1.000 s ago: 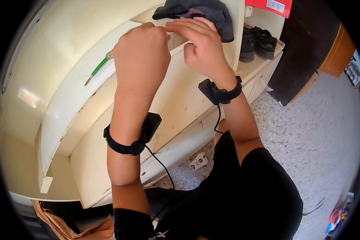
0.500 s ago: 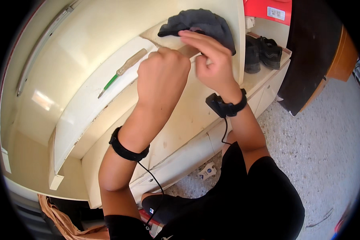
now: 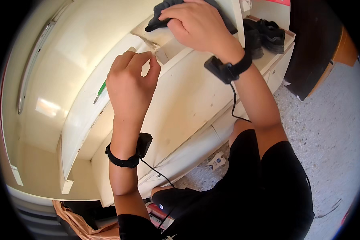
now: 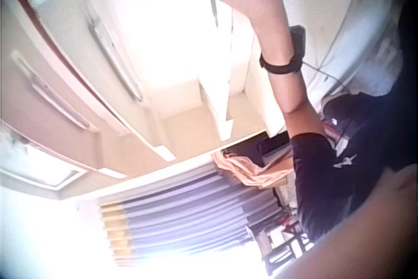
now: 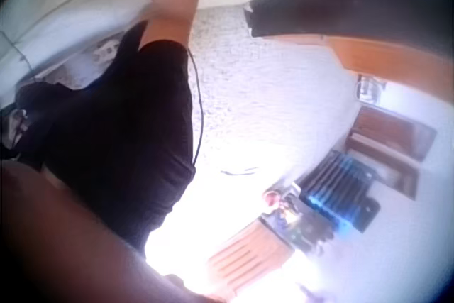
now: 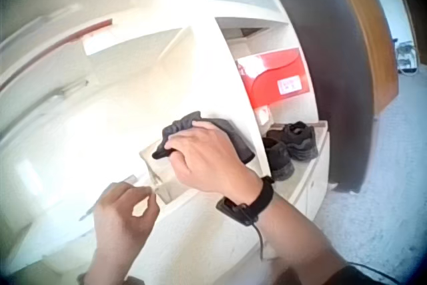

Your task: The person applies small white adhesive strips to the edge of a white shelf using their hands while sitting on the floor.

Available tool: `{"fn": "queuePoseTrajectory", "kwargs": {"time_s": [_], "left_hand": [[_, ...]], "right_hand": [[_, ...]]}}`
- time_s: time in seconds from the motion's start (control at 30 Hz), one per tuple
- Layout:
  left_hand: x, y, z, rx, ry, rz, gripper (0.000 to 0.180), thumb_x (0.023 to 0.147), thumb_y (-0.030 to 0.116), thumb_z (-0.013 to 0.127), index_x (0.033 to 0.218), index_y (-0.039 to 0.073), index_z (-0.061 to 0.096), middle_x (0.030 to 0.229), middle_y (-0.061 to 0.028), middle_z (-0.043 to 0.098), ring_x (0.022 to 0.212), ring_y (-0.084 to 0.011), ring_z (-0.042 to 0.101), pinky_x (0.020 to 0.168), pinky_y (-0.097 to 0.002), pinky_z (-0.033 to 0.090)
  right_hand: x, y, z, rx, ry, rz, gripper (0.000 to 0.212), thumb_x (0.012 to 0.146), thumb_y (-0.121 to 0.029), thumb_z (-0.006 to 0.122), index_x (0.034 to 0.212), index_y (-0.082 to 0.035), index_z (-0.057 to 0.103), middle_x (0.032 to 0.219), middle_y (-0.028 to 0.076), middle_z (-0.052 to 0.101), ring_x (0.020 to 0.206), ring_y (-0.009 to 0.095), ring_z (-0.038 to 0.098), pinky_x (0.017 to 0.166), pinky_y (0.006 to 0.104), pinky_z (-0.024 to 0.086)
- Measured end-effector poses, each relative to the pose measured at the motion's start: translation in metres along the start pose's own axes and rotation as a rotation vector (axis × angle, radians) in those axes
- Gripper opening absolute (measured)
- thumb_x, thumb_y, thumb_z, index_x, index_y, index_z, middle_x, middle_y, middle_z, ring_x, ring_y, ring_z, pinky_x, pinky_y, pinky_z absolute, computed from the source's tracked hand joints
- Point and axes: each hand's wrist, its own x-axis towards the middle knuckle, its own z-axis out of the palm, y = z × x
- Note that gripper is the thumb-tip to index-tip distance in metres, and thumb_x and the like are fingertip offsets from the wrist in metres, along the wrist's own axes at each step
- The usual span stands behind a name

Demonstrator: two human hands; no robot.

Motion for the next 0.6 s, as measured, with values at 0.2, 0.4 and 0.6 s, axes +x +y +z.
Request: {"fn": "queuePoseTrajectory", "kwargs": {"time_s": [0.2, 0.4, 0.6], "left_hand": [[0.007, 0.007, 0.005, 0.14, -0.009, 0.025, 0.017, 0.08, 0.014, 0.082, 0.072, 0.007, 0.069, 0.066, -0.003, 0.058, 0.061, -0.0231, 0.056, 0.051, -0.0363, 0.044], [0.009, 0.011, 0.007, 0.126, -0.021, -0.035, 0.018, 0.077, 0.01, 0.08, 0.068, 0.006, 0.066, 0.064, -0.0044, 0.055, 0.06, -0.0238, 0.054, 0.051, -0.037, 0.042], [0.003, 0.01, 0.012, 0.092, 0.046, -0.056, 0.015, 0.075, 0.006, 0.08, 0.07, 0.007, 0.066, 0.065, -0.0048, 0.055, 0.061, -0.0246, 0.054, 0.052, -0.0373, 0.042]], "right_hand": [[-0.001, -0.002, 0.006, -0.085, -0.02, -0.023, 0.029, 0.082, -0.019, 0.062, 0.057, -0.003, 0.068, 0.064, 0.021, 0.067, 0.064, 0.04, 0.069, 0.073, 0.0483, 0.056], [-0.004, -0.004, 0.011, -0.092, -0.009, 0.002, 0.031, 0.08, -0.02, 0.062, 0.055, -0.003, 0.066, 0.062, 0.021, 0.065, 0.061, 0.039, 0.067, 0.069, 0.0468, 0.055], [-0.007, -0.005, 0.009, -0.066, 0.021, -0.003, 0.029, 0.078, -0.019, 0.062, 0.055, -0.003, 0.066, 0.062, 0.02, 0.066, 0.061, 0.038, 0.067, 0.068, 0.0455, 0.054]]}}
